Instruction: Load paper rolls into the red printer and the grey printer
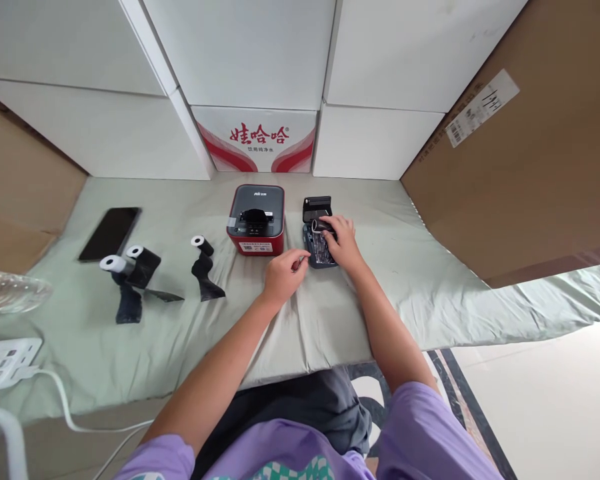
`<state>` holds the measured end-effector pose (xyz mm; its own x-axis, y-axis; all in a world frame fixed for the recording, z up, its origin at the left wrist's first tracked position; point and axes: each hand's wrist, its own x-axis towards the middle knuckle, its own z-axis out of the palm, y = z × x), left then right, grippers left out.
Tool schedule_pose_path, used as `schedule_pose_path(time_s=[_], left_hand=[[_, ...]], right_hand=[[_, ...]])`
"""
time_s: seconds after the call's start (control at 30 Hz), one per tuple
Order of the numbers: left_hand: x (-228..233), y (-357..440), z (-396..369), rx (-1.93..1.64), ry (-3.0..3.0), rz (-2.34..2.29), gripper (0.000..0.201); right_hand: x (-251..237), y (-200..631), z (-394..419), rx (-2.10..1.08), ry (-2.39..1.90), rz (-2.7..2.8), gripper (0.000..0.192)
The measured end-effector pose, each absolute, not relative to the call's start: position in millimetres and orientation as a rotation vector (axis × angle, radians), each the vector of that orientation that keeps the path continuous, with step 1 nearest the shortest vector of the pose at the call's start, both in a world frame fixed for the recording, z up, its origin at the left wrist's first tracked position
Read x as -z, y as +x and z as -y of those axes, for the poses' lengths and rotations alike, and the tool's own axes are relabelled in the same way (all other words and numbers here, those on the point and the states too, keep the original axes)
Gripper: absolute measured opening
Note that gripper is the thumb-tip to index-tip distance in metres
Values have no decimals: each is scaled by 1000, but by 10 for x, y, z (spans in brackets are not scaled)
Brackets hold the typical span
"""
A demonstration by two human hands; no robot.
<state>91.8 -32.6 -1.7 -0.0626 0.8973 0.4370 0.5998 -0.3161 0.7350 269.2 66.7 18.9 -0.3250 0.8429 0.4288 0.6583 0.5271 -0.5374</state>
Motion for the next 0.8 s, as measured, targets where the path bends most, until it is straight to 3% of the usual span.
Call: schedule_pose_path(time_s=[0.37,0.63,0.8], left_hand=[[-21,929,347,-1262,1892,-1612,19],[-21,924,353,-1251,1875,-1607,16],[-26,913,352,-1267,1859,-1604,17]], right_hand=[[31,2667,-781,-393,-1285,2016,40],[-172,2713,-720,-400,-1211,1979,37],[-206,2753,-686,-442,-1326,2117,54]])
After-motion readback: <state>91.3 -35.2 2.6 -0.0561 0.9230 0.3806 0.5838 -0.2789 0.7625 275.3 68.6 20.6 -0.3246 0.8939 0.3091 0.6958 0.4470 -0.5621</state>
